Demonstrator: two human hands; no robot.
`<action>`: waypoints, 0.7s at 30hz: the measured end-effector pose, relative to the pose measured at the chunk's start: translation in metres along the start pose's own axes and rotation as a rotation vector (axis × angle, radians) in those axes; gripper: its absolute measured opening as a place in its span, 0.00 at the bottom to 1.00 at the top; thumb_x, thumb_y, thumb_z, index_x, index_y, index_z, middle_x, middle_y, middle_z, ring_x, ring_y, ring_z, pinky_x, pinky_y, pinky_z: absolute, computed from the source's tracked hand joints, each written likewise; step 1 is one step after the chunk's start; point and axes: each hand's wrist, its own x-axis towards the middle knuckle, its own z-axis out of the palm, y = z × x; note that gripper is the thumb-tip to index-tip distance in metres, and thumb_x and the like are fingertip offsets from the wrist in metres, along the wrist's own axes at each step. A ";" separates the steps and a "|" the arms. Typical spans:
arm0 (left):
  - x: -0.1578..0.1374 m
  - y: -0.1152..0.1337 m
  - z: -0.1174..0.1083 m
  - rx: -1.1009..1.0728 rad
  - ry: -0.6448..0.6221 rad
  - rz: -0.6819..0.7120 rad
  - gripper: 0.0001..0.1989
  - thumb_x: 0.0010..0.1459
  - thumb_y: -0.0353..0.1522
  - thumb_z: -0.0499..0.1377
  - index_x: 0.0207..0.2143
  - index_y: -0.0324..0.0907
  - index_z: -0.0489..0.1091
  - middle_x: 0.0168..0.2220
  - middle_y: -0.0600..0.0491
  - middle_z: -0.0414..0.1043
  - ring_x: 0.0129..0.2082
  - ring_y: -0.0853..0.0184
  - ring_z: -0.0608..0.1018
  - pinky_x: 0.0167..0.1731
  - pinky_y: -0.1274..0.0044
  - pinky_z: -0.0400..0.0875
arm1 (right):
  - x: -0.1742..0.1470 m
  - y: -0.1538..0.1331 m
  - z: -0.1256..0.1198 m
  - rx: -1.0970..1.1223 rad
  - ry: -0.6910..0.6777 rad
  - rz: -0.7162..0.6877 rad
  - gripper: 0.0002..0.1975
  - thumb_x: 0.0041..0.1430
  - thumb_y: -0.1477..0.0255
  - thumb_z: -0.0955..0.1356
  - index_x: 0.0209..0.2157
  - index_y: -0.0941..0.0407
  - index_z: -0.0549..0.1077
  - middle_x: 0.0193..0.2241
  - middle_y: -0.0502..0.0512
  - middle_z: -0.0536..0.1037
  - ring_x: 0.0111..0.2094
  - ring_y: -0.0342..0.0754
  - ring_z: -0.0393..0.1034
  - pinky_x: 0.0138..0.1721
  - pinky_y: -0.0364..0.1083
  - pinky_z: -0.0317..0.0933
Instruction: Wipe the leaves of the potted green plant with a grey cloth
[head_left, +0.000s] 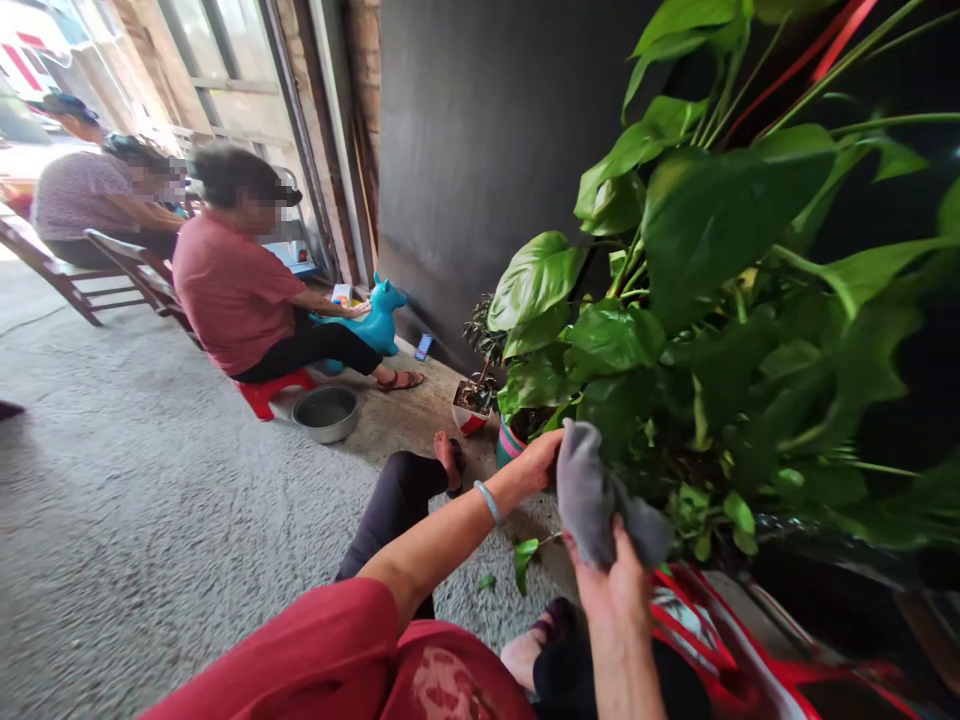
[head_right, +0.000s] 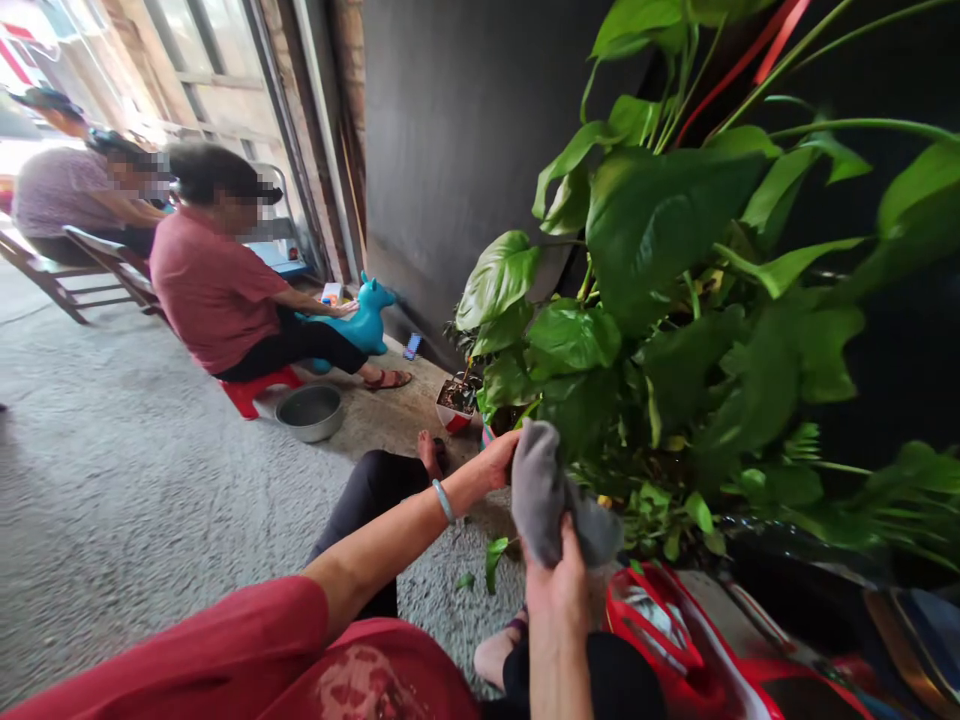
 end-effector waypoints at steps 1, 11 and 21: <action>-0.003 -0.002 -0.009 0.016 0.047 -0.014 0.05 0.61 0.32 0.63 0.34 0.39 0.77 0.29 0.47 0.78 0.34 0.61 0.78 0.45 0.69 0.74 | -0.005 0.014 -0.015 -0.018 -0.005 0.061 0.12 0.46 0.65 0.78 0.35 0.50 0.80 0.34 0.50 0.85 0.32 0.54 0.82 0.26 0.53 0.79; 0.016 -0.015 -0.054 0.261 0.417 0.220 0.13 0.45 0.17 0.60 0.28 0.41 0.78 0.34 0.49 0.80 0.39 0.64 0.80 0.43 0.76 0.74 | 0.009 0.024 -0.043 0.012 -0.094 0.218 0.08 0.51 0.68 0.77 0.35 0.48 0.79 0.35 0.50 0.86 0.34 0.54 0.83 0.30 0.57 0.80; 0.042 0.004 -0.033 -0.056 0.059 0.058 0.08 0.50 0.31 0.66 0.36 0.41 0.76 0.33 0.52 0.78 0.36 0.64 0.78 0.47 0.72 0.71 | 0.081 0.011 0.035 0.096 -0.133 0.034 0.09 0.56 0.70 0.74 0.39 0.49 0.77 0.34 0.44 0.83 0.36 0.44 0.79 0.35 0.44 0.77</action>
